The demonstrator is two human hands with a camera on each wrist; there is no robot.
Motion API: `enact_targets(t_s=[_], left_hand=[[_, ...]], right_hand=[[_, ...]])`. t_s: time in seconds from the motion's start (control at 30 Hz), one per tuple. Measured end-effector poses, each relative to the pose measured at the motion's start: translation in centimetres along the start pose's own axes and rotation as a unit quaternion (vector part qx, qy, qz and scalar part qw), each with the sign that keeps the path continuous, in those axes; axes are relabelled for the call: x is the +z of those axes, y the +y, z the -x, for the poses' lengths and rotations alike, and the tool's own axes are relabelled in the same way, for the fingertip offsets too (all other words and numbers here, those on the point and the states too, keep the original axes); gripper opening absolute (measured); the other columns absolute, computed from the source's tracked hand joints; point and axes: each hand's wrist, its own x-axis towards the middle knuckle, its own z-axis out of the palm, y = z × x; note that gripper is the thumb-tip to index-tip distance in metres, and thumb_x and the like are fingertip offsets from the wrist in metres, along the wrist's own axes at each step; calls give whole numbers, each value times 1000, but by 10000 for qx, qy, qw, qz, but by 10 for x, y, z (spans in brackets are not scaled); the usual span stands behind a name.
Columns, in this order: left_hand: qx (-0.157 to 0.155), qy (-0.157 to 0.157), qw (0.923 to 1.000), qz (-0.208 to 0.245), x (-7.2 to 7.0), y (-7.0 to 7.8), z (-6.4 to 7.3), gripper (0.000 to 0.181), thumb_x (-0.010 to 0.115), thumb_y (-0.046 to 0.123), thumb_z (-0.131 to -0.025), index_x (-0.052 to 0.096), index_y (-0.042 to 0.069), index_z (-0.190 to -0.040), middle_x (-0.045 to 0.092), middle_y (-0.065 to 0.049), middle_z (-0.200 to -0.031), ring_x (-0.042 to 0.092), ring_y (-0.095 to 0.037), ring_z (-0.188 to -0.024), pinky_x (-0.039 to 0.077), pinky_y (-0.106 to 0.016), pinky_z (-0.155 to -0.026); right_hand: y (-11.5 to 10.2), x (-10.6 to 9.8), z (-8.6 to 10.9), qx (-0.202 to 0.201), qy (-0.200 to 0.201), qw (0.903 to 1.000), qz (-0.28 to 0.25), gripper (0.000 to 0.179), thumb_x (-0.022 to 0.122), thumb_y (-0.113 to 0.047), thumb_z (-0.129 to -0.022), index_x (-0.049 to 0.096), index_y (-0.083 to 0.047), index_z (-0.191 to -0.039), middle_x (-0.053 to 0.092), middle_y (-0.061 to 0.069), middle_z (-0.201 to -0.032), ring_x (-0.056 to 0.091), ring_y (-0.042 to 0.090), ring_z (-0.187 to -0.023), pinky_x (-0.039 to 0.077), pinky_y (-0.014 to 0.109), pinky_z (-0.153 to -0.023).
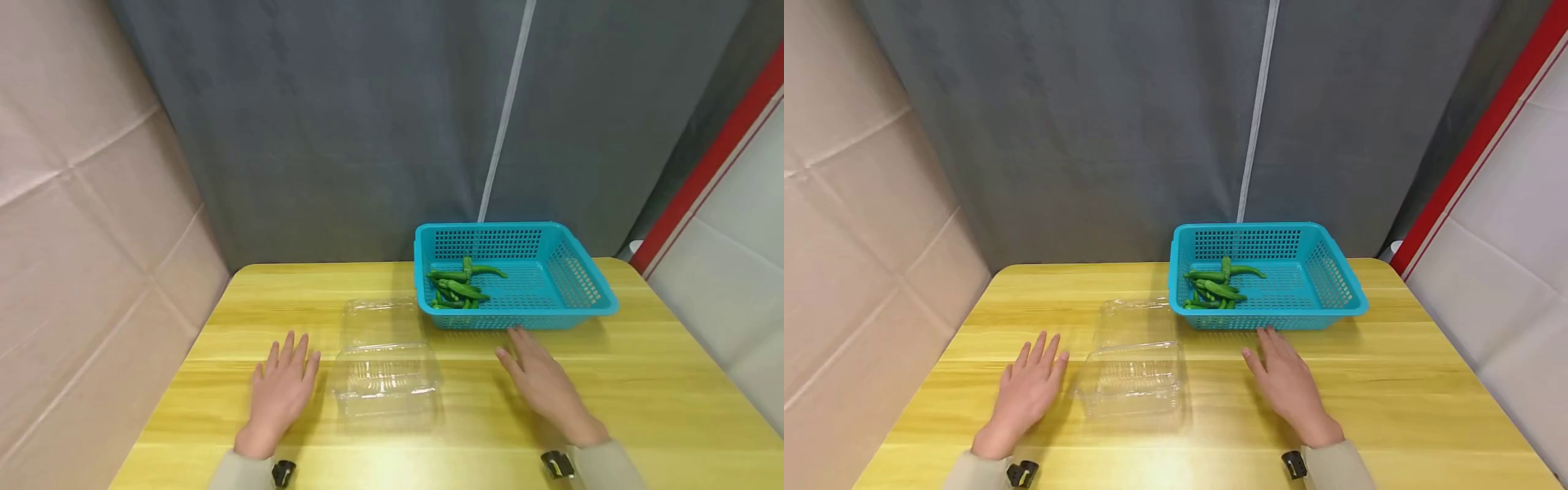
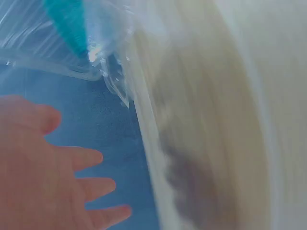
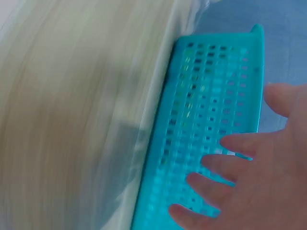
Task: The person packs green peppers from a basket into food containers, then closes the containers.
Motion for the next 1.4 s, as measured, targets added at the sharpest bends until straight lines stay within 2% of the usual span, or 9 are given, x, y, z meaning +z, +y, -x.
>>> enact_targets(t_s=[0.17, 0.37, 0.53, 0.63, 0.77, 0.9, 1.13, 1.3, 1.4], left_hand=[[-318, -464, 9825, 1775, 0, -1, -9, 67, 12, 55, -93, 18, 9, -142, 18, -16, -145, 14, -38, -130, 14, -58, -100], [-971, -792, 9328, 3379, 2, 4, -16, 66, 23, 56, -92, 26, 10, -140, 38, -14, -127, 50, -29, -93, 49, -39, -71], [-1184, -940, 8970, 4153, 11, 12, -21, 55, 35, 45, -94, 34, 7, -134, 39, -16, -122, 54, -24, -75, 50, -34, -55], [-1340, -1021, 8835, 4371, 18, 14, -21, 57, 37, 47, -93, 37, 4, -131, 42, -17, -117, 53, -23, -68, 48, -33, -50], [-1449, -1001, 8813, 4385, 25, 16, -21, 69, 39, 59, -87, 42, 2, -125, 47, -17, -107, 50, -19, -59, 46, -31, -46], [-1382, -963, 8804, 4433, 32, 20, -20, 72, 40, 63, -84, 44, 4, -125, 50, -9, -70, 42, -14, -45, 43, -29, -41], [-1002, -966, 8846, 4452, 42, 23, -20, 70, 43, 59, -84, 38, 9, -133, 41, -2, -57, 36, -12, -41, 42, -30, -40], [-837, -1062, 8898, 4358, 42, 23, -22, 60, 44, 56, -86, 42, 16, -131, 49, -12, -75, 37, -12, -41, 41, -30, -41], [-752, -1050, 8944, 4282, 42, 21, -23, 58, 44, 54, -87, 42, 15, -131, 52, -14, -91, 38, -14, -42, 42, -31, -44]], right_hand=[[-12, 9, -6, 131, -273, 9957, -871, 68, 24, -52, -94, 23, -2, -139, 22, 21, -142, 19, 41, -128, 16, 57, -100], [-25, 22, -18, 362, -596, 9833, -1683, 69, 24, -57, -91, 29, -6, -138, 29, 17, -141, 24, 39, -127, 18, 56, -100], [-32, 37, -28, 744, -711, 9673, -2317, 71, 30, -60, -89, 35, -8, -136, 47, 15, -128, 45, 33, -115, 30, 51, -96], [-38, 46, -31, 1013, -805, 9454, -2991, 69, 36, -58, -88, 37, -6, -134, 58, 14, -112, 58, 28, -95, 43, 45, -84], [-46, 59, -34, 1195, -898, 9068, -3942, 63, 43, -50, -89, 41, -3, -130, 59, 15, -108, 61, 26, -80, 51, 38, -68], [-51, 67, -35, 1275, -1004, 8907, -4247, 65, 45, -51, -88, 40, -3, -131, 59, 18, -99, 60, 26, -68, 52, 38, -59], [-59, 75, -39, 1042, -1253, 9105, -3801, 73, 42, -59, -85, 36, -6, -135, 53, 14, -65, 54, 27, -53, 51, 39, -53], [-63, 84, -40, 539, -687, 9493, -3019, 64, 40, -55, -88, 44, -7, -131, 59, 13, -107, 58, 29, -84, 44, 45, -83], [-64, 86, -40, 427, -466, 9551, -2894, 58, 41, -50, -90, 47, -7, -129, 50, 10, -126, 46, 28, -112, 31, 48, -97]])
